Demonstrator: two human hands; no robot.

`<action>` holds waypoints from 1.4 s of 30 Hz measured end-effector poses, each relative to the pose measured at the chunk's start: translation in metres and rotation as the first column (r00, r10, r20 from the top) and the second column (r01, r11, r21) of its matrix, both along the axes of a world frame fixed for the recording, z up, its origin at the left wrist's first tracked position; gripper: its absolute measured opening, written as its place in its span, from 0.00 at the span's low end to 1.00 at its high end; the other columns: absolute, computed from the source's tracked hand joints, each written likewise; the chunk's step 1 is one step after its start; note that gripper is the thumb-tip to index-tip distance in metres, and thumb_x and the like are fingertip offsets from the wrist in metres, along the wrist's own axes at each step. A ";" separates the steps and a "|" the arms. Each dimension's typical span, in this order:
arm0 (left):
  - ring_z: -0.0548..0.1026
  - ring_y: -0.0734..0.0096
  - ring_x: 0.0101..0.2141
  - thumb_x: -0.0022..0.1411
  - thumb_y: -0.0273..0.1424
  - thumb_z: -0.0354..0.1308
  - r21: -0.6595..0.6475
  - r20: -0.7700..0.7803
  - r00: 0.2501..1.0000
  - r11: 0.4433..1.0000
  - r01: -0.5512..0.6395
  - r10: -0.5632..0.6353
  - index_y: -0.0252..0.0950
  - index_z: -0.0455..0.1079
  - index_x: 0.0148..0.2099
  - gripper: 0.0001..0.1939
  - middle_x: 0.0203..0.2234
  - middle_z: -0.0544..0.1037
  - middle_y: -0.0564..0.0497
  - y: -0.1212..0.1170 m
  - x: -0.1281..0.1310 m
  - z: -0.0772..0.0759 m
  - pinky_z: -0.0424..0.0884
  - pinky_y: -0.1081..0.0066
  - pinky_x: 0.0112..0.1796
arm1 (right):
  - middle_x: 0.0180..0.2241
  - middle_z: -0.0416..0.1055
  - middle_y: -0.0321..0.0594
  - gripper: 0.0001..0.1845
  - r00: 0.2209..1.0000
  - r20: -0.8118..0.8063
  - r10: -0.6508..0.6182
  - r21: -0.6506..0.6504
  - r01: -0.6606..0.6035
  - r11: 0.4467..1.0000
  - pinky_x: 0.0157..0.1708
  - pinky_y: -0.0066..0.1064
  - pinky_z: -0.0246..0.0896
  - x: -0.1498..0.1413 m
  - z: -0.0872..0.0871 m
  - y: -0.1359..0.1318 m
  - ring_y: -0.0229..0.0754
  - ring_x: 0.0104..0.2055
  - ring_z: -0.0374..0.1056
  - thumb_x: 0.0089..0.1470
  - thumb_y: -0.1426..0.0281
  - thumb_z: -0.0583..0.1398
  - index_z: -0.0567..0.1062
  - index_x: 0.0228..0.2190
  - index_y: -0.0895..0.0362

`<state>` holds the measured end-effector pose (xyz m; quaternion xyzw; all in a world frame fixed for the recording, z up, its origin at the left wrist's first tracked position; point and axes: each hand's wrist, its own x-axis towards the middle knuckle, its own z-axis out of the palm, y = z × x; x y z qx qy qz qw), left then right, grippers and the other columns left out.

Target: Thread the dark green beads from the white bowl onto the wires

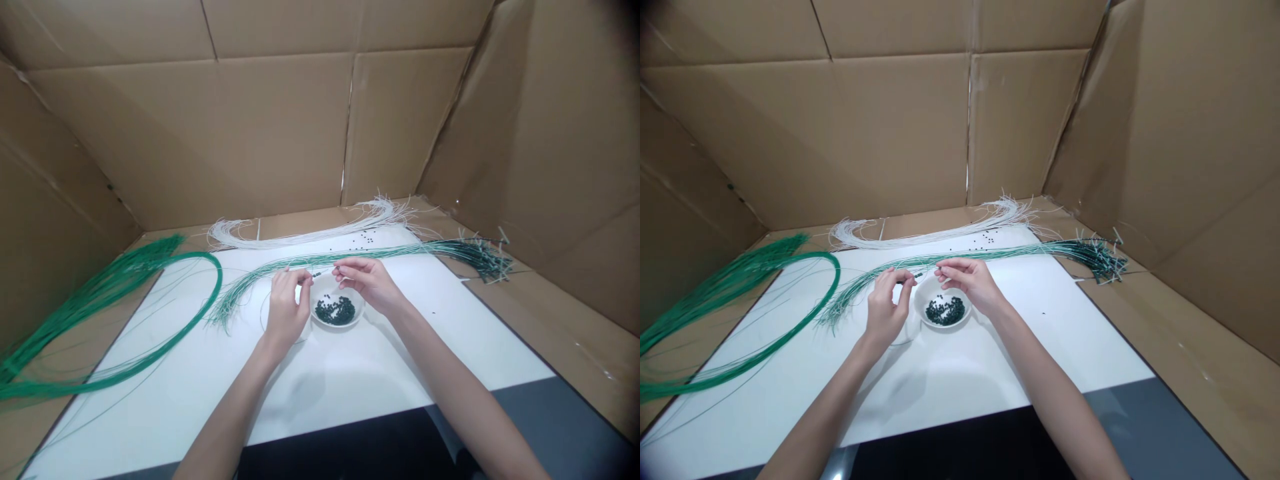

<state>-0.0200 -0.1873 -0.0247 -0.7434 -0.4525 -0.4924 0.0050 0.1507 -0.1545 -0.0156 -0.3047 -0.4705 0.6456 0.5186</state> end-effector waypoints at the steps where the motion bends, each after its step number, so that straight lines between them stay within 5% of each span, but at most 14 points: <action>1: 0.69 0.73 0.32 0.58 0.24 0.47 0.002 -0.002 1.000 1.000 0.005 -0.005 0.37 0.61 0.33 0.04 0.28 0.71 0.53 0.000 0.000 0.000 0.59 0.63 0.49 | 0.25 0.74 0.38 0.08 1.000 -0.001 0.000 0.000 0.000 1.000 0.26 0.26 0.65 0.000 0.000 0.000 0.33 0.27 0.67 0.38 0.71 0.65 0.77 0.27 0.58; 42: 0.69 0.73 0.30 0.58 0.23 0.47 0.029 -0.029 0.999 0.999 0.021 -0.021 0.37 0.61 0.33 0.05 0.26 0.71 0.54 -0.003 0.002 0.000 0.59 0.63 0.48 | 0.23 0.72 0.37 0.09 0.999 0.027 -0.038 0.022 0.037 0.999 0.21 0.25 0.61 -0.001 0.000 -0.001 0.32 0.23 0.63 0.35 0.69 0.66 0.77 0.25 0.57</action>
